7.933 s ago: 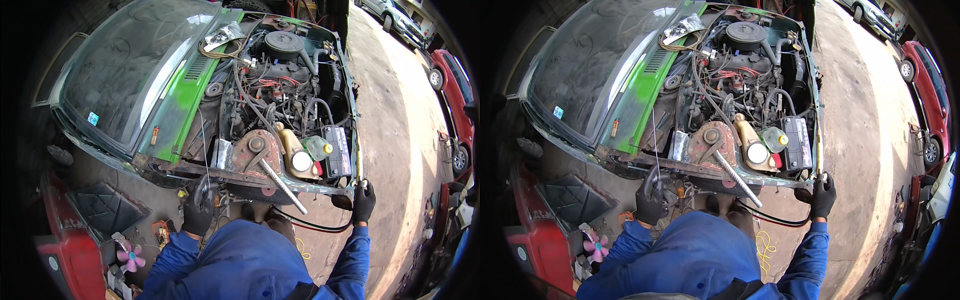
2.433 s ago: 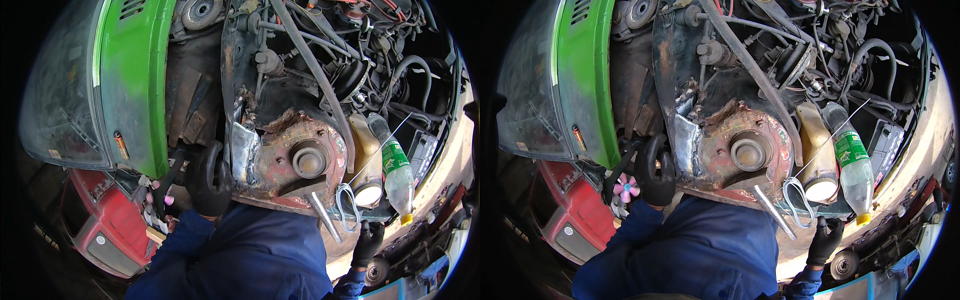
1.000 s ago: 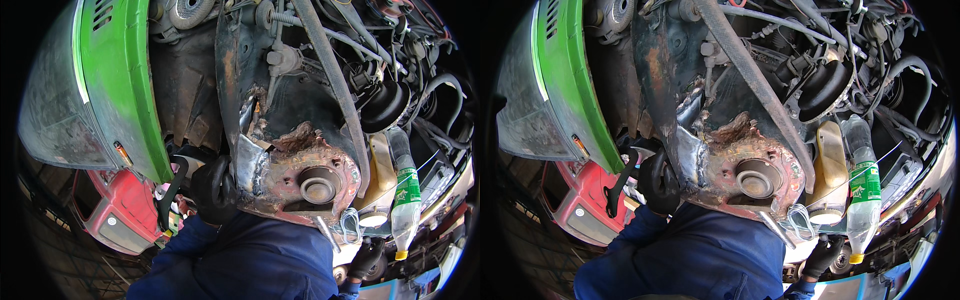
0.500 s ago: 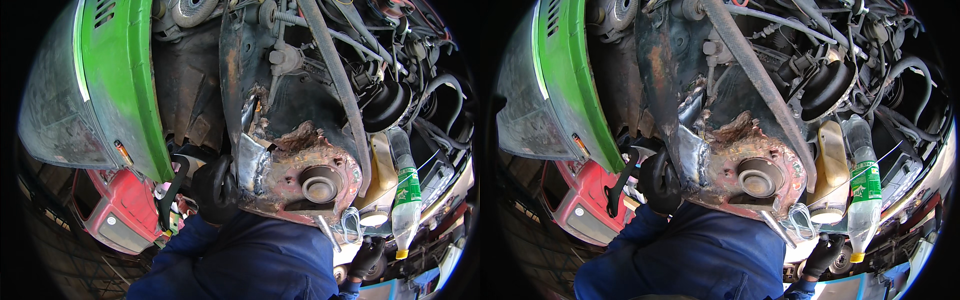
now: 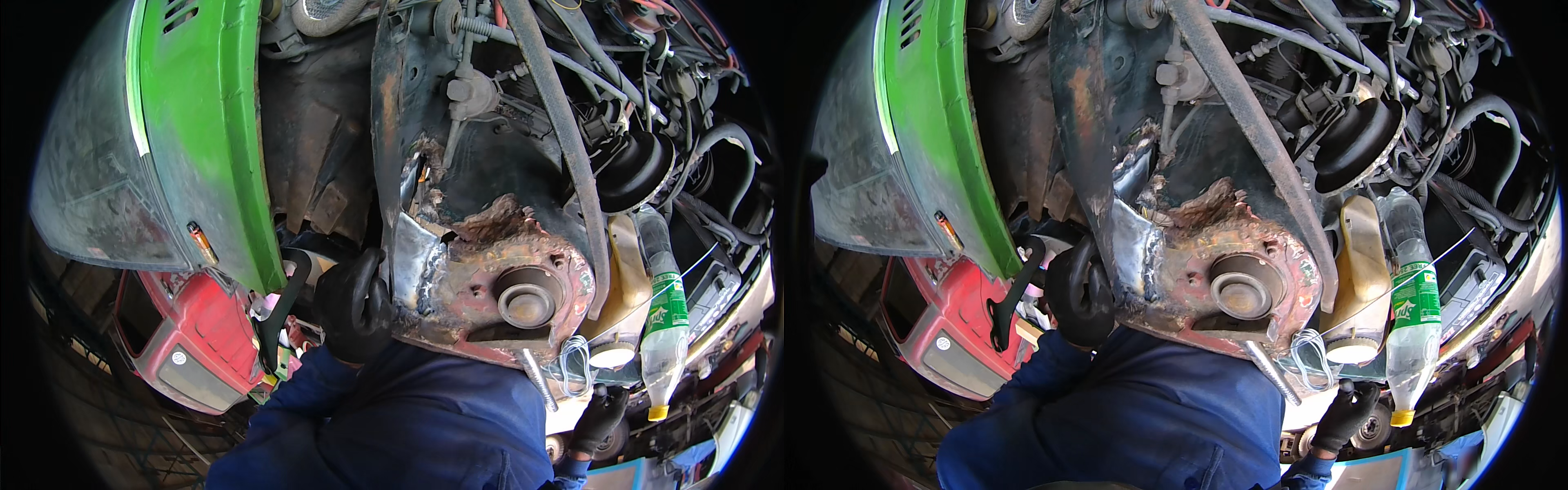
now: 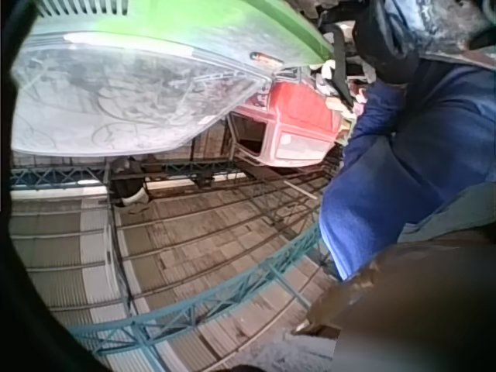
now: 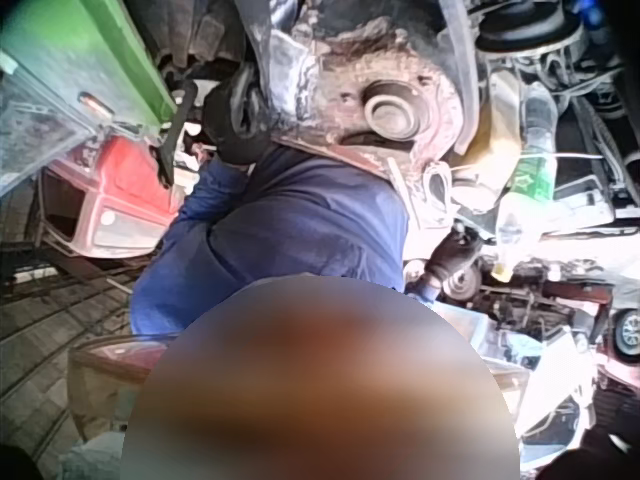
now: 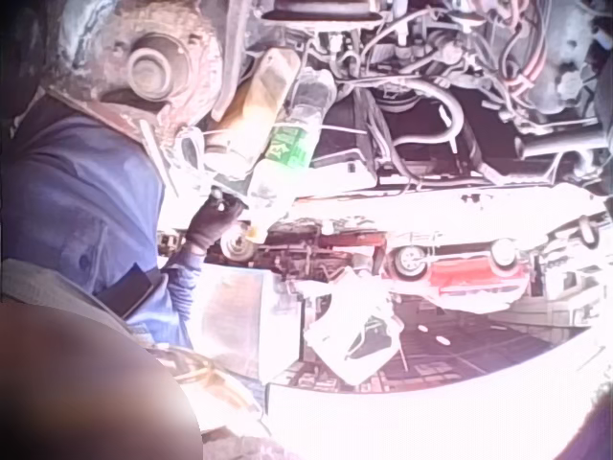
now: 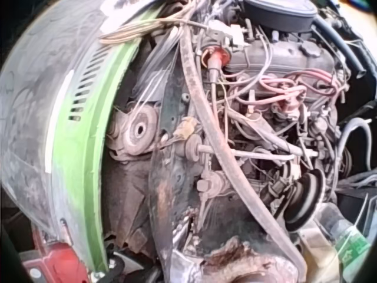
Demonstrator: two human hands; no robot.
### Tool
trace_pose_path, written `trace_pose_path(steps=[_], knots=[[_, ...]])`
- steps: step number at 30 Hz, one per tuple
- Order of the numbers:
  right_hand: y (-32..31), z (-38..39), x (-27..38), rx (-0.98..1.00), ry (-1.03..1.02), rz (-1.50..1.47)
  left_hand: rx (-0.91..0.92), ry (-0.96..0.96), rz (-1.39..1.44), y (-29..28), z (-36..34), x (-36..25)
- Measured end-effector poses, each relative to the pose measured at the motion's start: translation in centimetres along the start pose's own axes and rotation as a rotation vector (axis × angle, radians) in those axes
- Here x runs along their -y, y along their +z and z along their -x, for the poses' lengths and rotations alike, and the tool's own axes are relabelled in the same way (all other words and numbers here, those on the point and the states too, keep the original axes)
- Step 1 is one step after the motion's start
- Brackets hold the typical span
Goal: The person works on the front frame of a green car with the hood open. They use a hammer and chisel to remove rusted sections, then apply a cutting torch to heat and cut metal. They also use an angle grinder to smooth edges and a wrench to adjust components.
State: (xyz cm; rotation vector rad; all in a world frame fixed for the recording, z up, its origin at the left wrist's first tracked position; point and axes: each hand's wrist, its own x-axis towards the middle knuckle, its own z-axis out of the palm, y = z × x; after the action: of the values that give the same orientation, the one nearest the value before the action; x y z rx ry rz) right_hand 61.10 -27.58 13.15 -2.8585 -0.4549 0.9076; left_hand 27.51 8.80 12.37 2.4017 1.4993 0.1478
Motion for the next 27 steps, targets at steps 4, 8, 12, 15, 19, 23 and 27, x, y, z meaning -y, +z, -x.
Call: trace_pose_path(steps=[4, 8, 12, 15, 19, 23, 27], knots=[[-0.01, 0.03, 0.05, -0.001, -0.018, -0.003, 0.002, -0.008, 0.022, 0.04, 0.05, 0.11], [0.01, 0.03, 0.10, 0.004, -0.012, -0.021, 0.011, -0.015, 0.042, -0.02, 0.03, 0.16], [0.14, 0.00, 0.06, -0.012, -0.031, -0.027, 0.014, -0.010, 0.068, -0.12, -0.06, 0.19], [0.25, -0.01, -0.01, -0.012, -0.020, -0.075, -0.003, -0.001, 0.077, -0.08, -0.21, 0.24], [0.33, -0.02, -0.04, -0.002, -0.002, -0.099, -0.023, 0.013, 0.073, 0.02, -0.54, 0.23], [0.43, -0.03, 0.04, -0.003, -0.003, -0.129, -0.048, 0.027, 0.060, -0.04, -0.75, -0.01], [0.38, -0.10, 0.04, 0.001, -0.021, -0.136, -0.036, 0.040, 0.043, -0.10, -0.88, 0.10]])
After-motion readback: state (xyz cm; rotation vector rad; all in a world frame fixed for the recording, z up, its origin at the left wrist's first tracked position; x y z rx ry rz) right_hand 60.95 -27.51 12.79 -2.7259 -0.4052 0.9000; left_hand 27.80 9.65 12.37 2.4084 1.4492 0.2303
